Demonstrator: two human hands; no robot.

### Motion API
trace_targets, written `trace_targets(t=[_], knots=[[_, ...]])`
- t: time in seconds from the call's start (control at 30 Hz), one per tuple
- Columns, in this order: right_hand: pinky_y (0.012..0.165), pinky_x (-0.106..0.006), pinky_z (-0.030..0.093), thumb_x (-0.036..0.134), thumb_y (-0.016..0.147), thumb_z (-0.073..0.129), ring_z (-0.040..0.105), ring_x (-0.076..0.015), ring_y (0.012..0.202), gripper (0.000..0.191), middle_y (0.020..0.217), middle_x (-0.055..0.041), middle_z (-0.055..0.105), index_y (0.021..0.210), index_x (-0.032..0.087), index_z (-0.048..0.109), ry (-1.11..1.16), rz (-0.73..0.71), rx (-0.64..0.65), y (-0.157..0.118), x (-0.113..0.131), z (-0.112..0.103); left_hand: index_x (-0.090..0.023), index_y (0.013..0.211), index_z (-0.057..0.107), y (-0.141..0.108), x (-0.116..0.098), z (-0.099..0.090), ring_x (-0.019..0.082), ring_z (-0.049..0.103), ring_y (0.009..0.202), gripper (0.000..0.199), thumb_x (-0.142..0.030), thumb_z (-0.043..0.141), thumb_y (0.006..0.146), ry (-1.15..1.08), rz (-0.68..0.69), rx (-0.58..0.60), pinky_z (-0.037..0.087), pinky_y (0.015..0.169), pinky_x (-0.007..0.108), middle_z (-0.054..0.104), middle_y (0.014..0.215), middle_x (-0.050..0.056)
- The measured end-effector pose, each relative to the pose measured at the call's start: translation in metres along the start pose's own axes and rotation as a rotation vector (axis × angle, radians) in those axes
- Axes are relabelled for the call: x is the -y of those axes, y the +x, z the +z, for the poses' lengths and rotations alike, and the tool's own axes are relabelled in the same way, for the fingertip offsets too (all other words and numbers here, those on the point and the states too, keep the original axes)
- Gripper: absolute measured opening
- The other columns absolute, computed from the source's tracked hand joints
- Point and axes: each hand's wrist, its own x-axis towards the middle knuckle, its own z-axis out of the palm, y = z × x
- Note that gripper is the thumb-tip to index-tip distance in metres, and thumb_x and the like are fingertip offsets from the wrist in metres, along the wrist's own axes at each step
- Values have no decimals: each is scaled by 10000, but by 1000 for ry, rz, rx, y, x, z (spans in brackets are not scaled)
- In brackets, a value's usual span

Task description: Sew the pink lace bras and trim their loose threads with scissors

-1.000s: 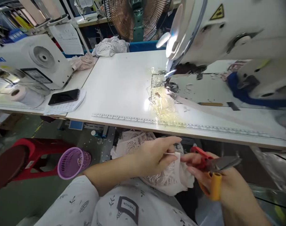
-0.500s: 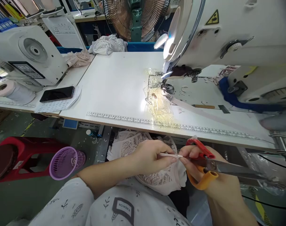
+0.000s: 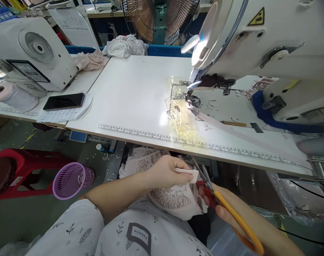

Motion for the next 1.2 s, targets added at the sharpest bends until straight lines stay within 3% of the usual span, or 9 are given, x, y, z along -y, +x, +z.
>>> trace_targets(t=[0.17, 0.5, 0.73, 0.83, 1.07, 1.2], knots=[[543, -267, 413, 712, 835, 373, 389, -157, 615, 503, 712, 0, 442, 836, 223, 486, -100, 28, 87, -3, 2, 4, -134, 643, 625, 4, -5, -1, 47, 386, 439, 129, -244, 693, 651, 40, -36, -8, 280, 412, 188, 519, 535, -32], [492, -250, 421, 729, 813, 403, 423, -145, 562, 519, 653, 10, 429, 698, 223, 428, -65, 94, 10, -1, 2, 8, -137, 603, 605, 5, -11, -6, 46, 391, 427, 155, -254, 698, 644, 54, -97, 3, 285, 416, 193, 511, 515, -38], [454, -240, 278, 756, 823, 324, 295, -115, 529, 559, 616, 41, 331, 682, 217, 370, -79, 56, -52, -2, -13, 21, -141, 610, 612, 8, -9, -7, 53, 397, 441, 151, -258, 706, 629, 20, -92, 27, 290, 442, 207, 513, 512, -39], [467, -241, 261, 695, 867, 326, 272, -112, 538, 516, 615, 47, 300, 666, 220, 328, -112, 69, -80, -2, -17, 25, -139, 617, 614, 8, -8, -8, 53, 403, 450, 168, -276, 710, 625, 18, -90, 24, 293, 446, 208, 529, 531, -31], [446, -237, 334, 551, 899, 382, 378, -117, 498, 427, 562, 32, 381, 629, 220, 366, -266, 52, -294, 2, -10, 20, -131, 664, 640, 2, -9, -11, 54, 404, 453, 166, -286, 700, 663, 40, -50, 29, 304, 444, 205, 542, 551, -23], [417, -276, 389, 571, 852, 461, 477, -157, 452, 370, 537, -1, 510, 691, 241, 503, -478, 181, -591, 0, 3, -19, -131, 623, 623, -2, -7, -16, 56, 429, 501, 175, -278, 705, 675, 8, 49, -4, 342, 478, 195, 522, 569, -26]])
